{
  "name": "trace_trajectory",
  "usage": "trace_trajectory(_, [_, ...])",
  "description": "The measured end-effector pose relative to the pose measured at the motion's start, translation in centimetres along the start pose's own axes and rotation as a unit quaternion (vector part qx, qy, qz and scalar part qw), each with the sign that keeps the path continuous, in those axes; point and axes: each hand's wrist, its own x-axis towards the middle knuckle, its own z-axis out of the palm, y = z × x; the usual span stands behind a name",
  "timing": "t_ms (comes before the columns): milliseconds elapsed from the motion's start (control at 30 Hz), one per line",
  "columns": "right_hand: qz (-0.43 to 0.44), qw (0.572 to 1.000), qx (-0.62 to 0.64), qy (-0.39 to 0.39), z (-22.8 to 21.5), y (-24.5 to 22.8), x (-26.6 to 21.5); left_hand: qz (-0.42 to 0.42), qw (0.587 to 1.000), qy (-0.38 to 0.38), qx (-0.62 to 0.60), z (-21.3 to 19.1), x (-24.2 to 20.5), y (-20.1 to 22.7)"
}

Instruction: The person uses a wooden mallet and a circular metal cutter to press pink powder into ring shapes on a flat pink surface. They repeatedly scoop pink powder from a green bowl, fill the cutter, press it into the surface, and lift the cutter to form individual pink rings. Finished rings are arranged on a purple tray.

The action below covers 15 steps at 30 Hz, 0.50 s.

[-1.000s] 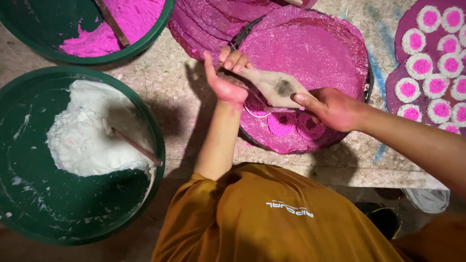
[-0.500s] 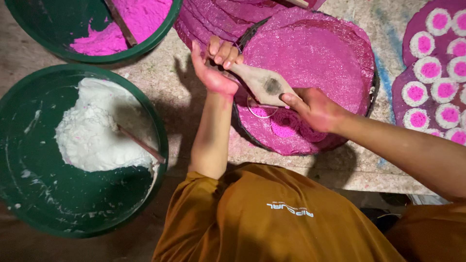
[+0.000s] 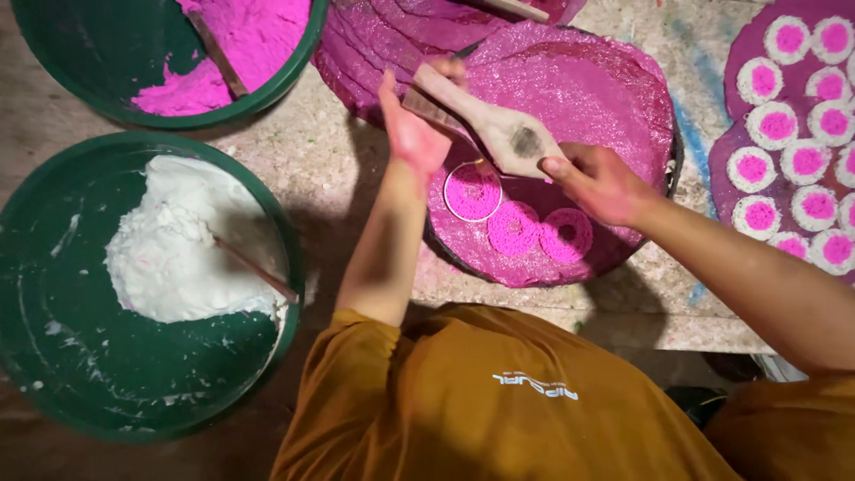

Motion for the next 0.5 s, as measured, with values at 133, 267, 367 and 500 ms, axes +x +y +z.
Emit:
trace_trajectory(133, [-0.007,0.999,0.05,-0.005,0.3,1.5,-0.7,-0.146,0.953,-0.013,0.266,-1.2,-2.7,-0.7])
trace_trajectory(267, [-0.039,0.991,0.127,0.03,1.4,3.6,-0.7,-0.185,0.893,-0.006,0.411,-2.3,-5.3,-2.3])
trace_trajectory(367, [-0.053,0.984,0.138,0.098,2.1,5.4,-0.6,-0.038,0.821,0.021,0.57,-2.5,-7.4,-2.2])
trace_trajectory(500, [-0.083,0.923,0.345,0.147,2.9,8.1,-2.5,0.218,0.601,0.059,0.767,-4.2,-9.1,-1.3])
